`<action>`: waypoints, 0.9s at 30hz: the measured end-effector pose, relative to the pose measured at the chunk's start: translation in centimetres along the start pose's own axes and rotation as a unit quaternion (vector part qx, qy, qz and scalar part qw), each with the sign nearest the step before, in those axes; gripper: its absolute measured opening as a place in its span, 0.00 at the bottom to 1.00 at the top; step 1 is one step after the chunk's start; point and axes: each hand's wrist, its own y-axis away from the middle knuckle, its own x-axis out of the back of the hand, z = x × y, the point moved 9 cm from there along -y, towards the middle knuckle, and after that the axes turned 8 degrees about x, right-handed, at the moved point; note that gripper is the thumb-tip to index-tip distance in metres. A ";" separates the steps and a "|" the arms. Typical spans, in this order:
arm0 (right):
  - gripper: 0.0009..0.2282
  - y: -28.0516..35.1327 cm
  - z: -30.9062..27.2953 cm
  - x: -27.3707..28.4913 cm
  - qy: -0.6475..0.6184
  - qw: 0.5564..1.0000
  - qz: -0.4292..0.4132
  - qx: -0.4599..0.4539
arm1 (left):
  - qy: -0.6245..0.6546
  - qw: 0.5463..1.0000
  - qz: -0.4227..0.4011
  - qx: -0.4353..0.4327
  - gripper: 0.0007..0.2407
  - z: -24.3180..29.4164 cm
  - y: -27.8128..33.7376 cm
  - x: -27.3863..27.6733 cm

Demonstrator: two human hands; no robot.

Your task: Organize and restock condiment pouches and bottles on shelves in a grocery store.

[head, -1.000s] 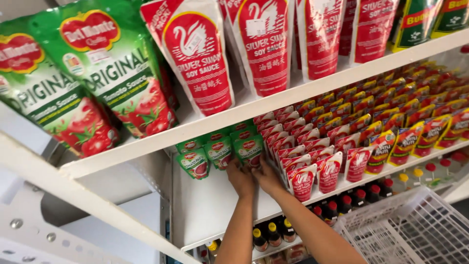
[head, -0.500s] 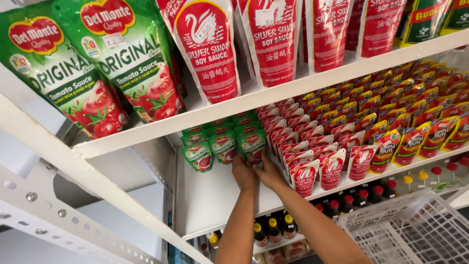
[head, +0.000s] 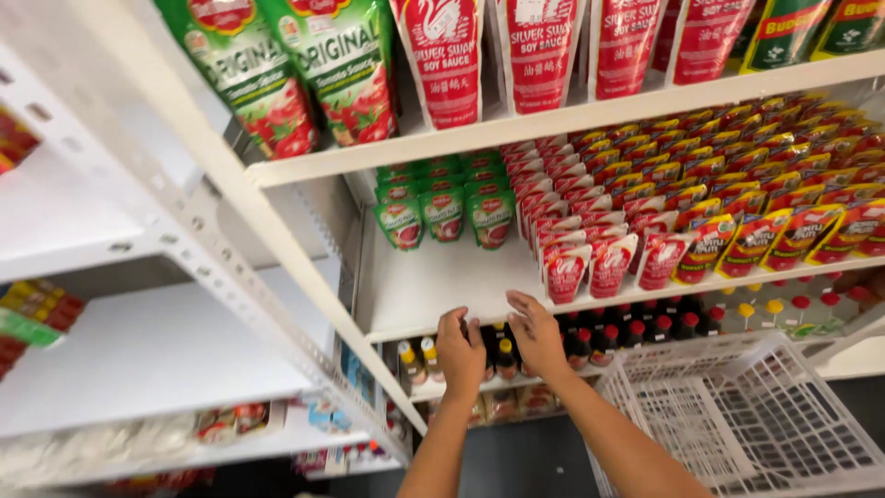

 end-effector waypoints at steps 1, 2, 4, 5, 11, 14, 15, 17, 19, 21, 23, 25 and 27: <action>0.18 2.2 -0.6 0.5 -0.002 1.000 -0.008 -0.006 | -0.004 1.000 0.003 0.009 0.09 0.1 2.2 1.0; 0.18 4.6 -1.1 1.0 -0.022 0.999 -0.016 -0.024 | 0.009 1.000 -0.012 -0.007 0.08 0.6 4.5 1.7; 0.18 8.9 -1.8 2.0 -0.045 0.998 -0.029 -0.045 | 0.018 0.999 -0.024 -0.018 0.08 1.6 8.7 3.5; 0.18 11.2 -1.7 2.8 -0.027 0.997 -0.035 -0.064 | -0.016 0.999 -0.018 -0.040 0.07 2.6 11.0 4.3; 0.18 20.5 -4.6 7.1 0.008 0.993 -0.084 -0.083 | -0.018 0.999 -0.049 -0.012 0.07 4.9 22.2 7.2; 0.19 23.2 -6.7 9.2 0.017 0.990 -0.100 -0.097 | -0.002 0.999 -0.053 -0.011 0.08 5.9 26.8 7.8; 0.19 23.8 -7.3 9.9 0.038 0.989 -0.108 -0.097 | 0.000 0.998 -0.050 -0.029 0.08 6.4 28.1 7.9; 0.20 25.4 -7.6 10.8 0.043 0.987 -0.120 -0.098 | -0.002 0.998 -0.050 -0.024 0.08 7.4 30.4 8.2; 0.20 26.4 -8.0 11.4 0.049 0.985 -0.132 -0.096 | -0.002 0.999 -0.049 -0.021 0.08 8.5 31.8 8.5; 0.21 27.4 -8.2 11.4 0.059 0.980 -0.162 -0.102 | -0.018 0.998 -0.050 -0.040 0.08 9.7 32.7 8.8; 0.21 28.1 -8.3 11.5 0.051 0.980 -0.164 -0.103 | -0.019 0.998 -0.056 -0.036 0.08 10.4 33.0 8.7; 0.22 27.8 -8.7 11.2 0.042 0.981 -0.162 -0.103 | -0.023 0.997 -0.065 -0.035 0.09 10.9 32.2 8.6; 0.22 26.8 -9.2 10.7 0.047 0.979 -0.154 -0.127 | -0.030 0.993 -0.097 -0.059 0.09 11.5 30.8 8.1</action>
